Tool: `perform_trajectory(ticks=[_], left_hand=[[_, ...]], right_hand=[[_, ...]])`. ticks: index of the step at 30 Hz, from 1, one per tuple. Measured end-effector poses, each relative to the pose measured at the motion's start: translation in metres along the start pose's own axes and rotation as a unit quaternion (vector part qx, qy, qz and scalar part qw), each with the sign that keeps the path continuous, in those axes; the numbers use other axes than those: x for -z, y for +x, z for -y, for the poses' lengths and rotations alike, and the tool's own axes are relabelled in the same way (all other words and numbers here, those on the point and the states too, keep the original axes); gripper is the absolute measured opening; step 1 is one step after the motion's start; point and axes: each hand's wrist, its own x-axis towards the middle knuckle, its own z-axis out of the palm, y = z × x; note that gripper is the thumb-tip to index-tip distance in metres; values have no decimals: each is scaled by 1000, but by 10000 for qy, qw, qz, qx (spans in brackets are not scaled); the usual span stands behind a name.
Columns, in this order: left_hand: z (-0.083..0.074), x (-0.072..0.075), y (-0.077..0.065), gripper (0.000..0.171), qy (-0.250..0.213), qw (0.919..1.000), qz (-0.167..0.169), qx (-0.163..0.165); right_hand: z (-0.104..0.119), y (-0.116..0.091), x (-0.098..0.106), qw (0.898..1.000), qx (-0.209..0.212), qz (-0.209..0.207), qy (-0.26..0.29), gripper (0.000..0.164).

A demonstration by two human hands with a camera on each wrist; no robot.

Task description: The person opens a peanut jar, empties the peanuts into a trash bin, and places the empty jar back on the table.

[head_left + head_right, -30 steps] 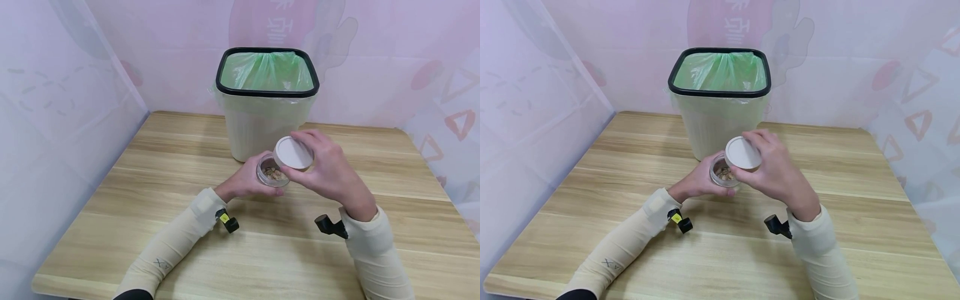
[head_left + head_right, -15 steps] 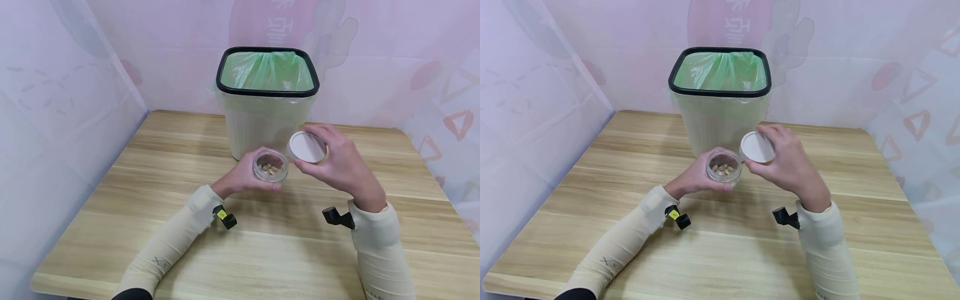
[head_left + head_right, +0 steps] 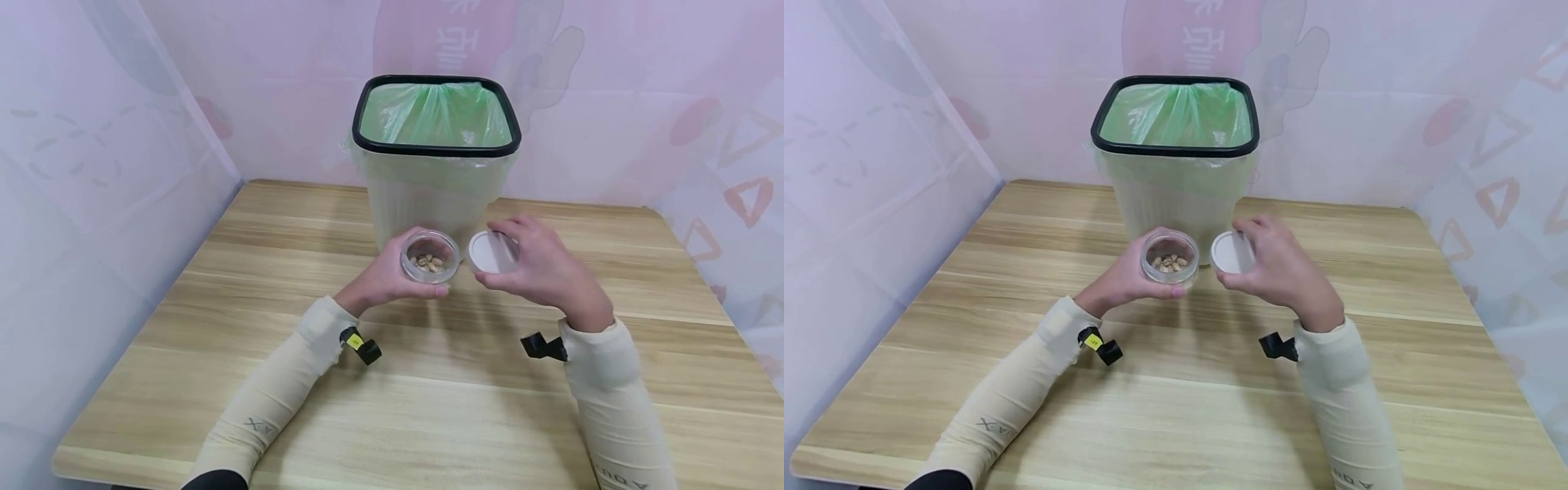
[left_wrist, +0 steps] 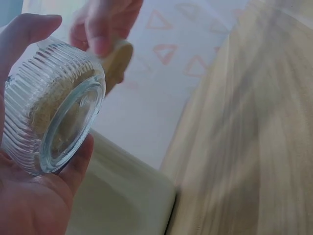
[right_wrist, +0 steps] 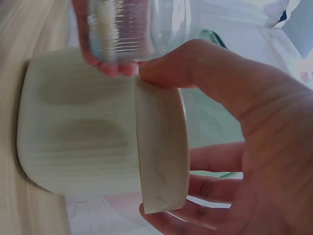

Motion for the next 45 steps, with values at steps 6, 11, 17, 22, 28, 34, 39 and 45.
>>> perform_trajectory(ticks=[6, 11, 17, 22, 28, 34, 39, 45], left_hand=[[-3, 6, 0, 65, 123, 9998, -121, 51], [-5, 8, 1, 66, 152, 9997, -179, 33], [-7, 11, 0, 67, 145, 9995, -255, 82], [-3, 13, 1, 67, 84, 9996, -280, 35], [15, 16, 5, 67, 135, 9993, -320, -101], [20, 18, 5, 66, 225, 9989, -341, -226], [18, 19, 4, 67, 154, 9992, -345, -100], [7, 18, 0, 67, 129, 9992, -367, 89]], right_hand=[[-7, 6, -12, 9993, -121, 342, -55, 75], [-14, 9, -22, 9988, -38, 471, -134, 73], [-23, 13, -37, 9970, -77, 753, -169, 73], [-29, 16, -50, 9953, -128, 915, -300, 72], [-35, 17, -63, 9933, -231, 1082, -330, 73], [-36, 17, -69, 9923, -260, 1167, -326, 72], [-35, 19, -72, 9913, -297, 1218, -395, 73], [-37, 20, -75, 9896, -466, 1309, -364, 75]])
